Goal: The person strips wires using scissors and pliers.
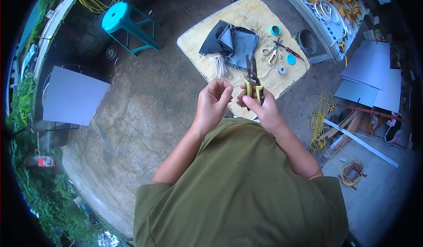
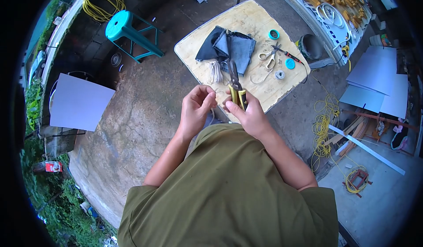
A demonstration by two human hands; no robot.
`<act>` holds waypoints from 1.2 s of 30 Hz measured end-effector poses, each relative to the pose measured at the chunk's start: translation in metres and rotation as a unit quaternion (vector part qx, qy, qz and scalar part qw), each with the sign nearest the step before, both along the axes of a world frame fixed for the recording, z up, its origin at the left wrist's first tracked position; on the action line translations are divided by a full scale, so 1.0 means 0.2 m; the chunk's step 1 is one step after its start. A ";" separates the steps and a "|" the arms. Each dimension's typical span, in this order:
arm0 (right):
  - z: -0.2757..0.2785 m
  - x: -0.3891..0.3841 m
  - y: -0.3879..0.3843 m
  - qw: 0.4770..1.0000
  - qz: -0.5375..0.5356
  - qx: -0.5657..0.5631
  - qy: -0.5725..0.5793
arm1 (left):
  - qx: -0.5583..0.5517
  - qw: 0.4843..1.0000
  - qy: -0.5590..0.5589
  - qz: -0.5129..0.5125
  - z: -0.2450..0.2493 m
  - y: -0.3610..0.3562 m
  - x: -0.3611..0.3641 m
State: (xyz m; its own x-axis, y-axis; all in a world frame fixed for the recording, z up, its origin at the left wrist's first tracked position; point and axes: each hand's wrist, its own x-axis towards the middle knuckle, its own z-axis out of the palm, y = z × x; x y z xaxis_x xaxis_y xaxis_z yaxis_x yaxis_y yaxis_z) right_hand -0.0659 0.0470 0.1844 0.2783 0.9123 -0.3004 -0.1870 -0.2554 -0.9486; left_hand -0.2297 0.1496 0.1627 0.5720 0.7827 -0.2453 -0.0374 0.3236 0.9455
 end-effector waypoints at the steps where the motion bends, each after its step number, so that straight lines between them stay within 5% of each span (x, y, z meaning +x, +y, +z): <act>1: 0.01 0.01 -0.02 0.999 0.029 -0.023 0.031 | -0.011 1.000 -0.015 0.021 0.01 0.01 0.00; 7: 0.06 -0.02 -0.09 0.988 0.123 -0.070 0.056 | 0.015 0.998 -0.023 0.062 0.02 0.06 0.01; 36: 0.02 -0.10 -0.11 0.981 0.102 -0.056 -0.156 | -0.014 0.994 -0.046 0.102 0.02 0.01 0.02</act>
State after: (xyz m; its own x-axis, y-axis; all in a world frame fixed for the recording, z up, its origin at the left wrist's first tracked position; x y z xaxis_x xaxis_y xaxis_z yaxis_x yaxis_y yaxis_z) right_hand -0.0856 0.0255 0.1887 0.1872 0.9249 -0.3311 0.1736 -0.3629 -0.9155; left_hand -0.2262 0.1519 0.1674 0.4234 0.8783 -0.2223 -0.1907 0.3263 0.9258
